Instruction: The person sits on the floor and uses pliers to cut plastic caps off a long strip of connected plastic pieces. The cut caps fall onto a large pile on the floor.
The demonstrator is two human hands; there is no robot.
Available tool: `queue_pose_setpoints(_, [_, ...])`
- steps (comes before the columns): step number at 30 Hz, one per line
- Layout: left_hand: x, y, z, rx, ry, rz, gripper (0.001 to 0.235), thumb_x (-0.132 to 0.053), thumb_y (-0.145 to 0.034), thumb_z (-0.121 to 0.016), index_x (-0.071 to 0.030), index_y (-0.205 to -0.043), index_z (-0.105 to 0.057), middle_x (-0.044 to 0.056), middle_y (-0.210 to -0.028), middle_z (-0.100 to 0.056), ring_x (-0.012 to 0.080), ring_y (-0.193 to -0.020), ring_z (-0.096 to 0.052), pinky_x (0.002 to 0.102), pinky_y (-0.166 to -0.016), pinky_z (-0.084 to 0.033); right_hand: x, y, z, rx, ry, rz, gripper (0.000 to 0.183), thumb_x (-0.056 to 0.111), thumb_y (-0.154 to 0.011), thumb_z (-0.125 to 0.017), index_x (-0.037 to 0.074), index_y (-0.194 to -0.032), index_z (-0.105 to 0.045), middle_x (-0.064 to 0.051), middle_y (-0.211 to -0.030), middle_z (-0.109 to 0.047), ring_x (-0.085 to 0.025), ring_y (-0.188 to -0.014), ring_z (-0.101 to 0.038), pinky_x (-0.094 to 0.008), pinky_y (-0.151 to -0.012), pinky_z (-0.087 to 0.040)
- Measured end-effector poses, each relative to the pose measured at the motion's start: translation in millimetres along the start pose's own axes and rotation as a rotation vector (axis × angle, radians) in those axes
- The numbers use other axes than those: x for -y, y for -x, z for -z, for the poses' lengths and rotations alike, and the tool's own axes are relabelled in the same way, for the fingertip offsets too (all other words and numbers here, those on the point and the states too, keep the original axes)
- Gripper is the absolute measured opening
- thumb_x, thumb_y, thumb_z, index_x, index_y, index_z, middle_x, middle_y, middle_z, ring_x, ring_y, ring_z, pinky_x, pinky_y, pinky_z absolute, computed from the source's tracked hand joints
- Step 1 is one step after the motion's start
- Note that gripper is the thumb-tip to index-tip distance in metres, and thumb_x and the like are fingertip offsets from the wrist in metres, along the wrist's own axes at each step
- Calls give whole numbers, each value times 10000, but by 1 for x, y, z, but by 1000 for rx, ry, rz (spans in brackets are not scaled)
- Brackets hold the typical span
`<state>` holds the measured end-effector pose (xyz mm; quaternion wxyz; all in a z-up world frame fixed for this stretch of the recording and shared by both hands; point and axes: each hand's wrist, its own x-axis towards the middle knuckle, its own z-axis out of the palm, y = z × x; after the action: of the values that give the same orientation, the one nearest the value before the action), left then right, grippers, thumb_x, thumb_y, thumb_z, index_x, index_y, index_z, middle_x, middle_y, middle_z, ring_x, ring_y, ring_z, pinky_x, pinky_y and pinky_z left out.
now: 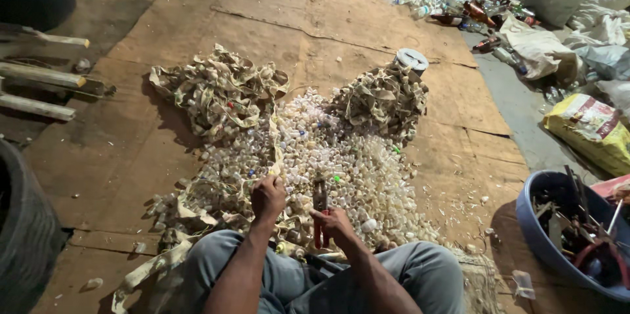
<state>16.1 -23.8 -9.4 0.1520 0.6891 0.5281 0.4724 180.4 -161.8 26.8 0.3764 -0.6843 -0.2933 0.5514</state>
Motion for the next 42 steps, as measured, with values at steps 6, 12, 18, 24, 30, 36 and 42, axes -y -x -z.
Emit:
queue_pose_setpoints(6, [0, 7, 0, 100, 41, 103, 143, -193, -876, -653, -88, -825, -736, 194, -819, -712, 415, -824, -675, 523, -784, -526, -13, -15, 10, -8, -16, 102, 398, 328, -967, -698, -24, -781, -686, -72, -611, -626, -178, -405, -534, -339, -343, -419])
queue_pose_setpoints(12, [1, 9, 1, 86, 81, 23, 134, -181, -879, -654, -81, -819, -720, 177, -825, -717, 404, -815, -679, 509, -815, -523, -13, -31, 18, -78, -28, 107, 305, 282, -918, -733, 12, -778, -702, -70, -602, -614, -168, -406, -512, -346, -350, -400])
queue_pose_setpoints(18, [-6, 13, 5, 39, 118, -8, 108, -171, -855, -671, -83, -811, -717, 169, -824, -722, 389, -835, -680, 498, -832, -522, -18, -47, 27, 5, 67, 107, 306, 232, -904, -721, -31, -747, -721, -110, -619, -753, -144, -419, -509, -317, -401, -395])
queue_pose_setpoints(24, [-8, 16, 6, 74, 111, 48, 116, -184, -868, -668, -89, -828, -723, 156, -868, -736, 382, -866, -680, 495, -848, -520, -19, -50, 28, -296, 586, 8, 449, 427, -834, -776, -11, -933, -788, -174, -831, -736, -239, -694, -646, -385, -662, -510])
queue_pose_setpoints(30, [3, 21, -7, -38, 105, -172, 178, -189, -897, -631, -32, -948, -698, 187, -859, -712, 415, -852, -659, 517, -850, -485, 47, -15, -7, -734, 586, 605, 926, 580, -971, -704, -33, -1549, -319, -329, -1554, -403, -436, -1426, -422, -505, -1129, -390])
queue_pose_setpoints(36, [-9, 15, -18, 138, 170, 59, 229, -232, -928, -613, -29, -993, -697, 201, -879, -709, 426, -861, -661, 524, -815, -493, 140, 65, -59, 963, -642, 748, 1008, 680, -928, -628, 116, -1644, -196, -199, -1651, -352, -385, -1491, -435, -578, -1204, -379])
queue_pose_setpoints(42, [-23, 11, -4, 279, 87, 248, 254, -284, -943, -603, -59, -968, -718, 205, -904, -720, 420, -874, -680, 522, -803, -514, 143, 60, -29, 430, 222, 734, 820, 547, -957, -704, 66, -1556, -419, -176, -1548, -532, -324, -1372, -556, -486, -1152, -463])
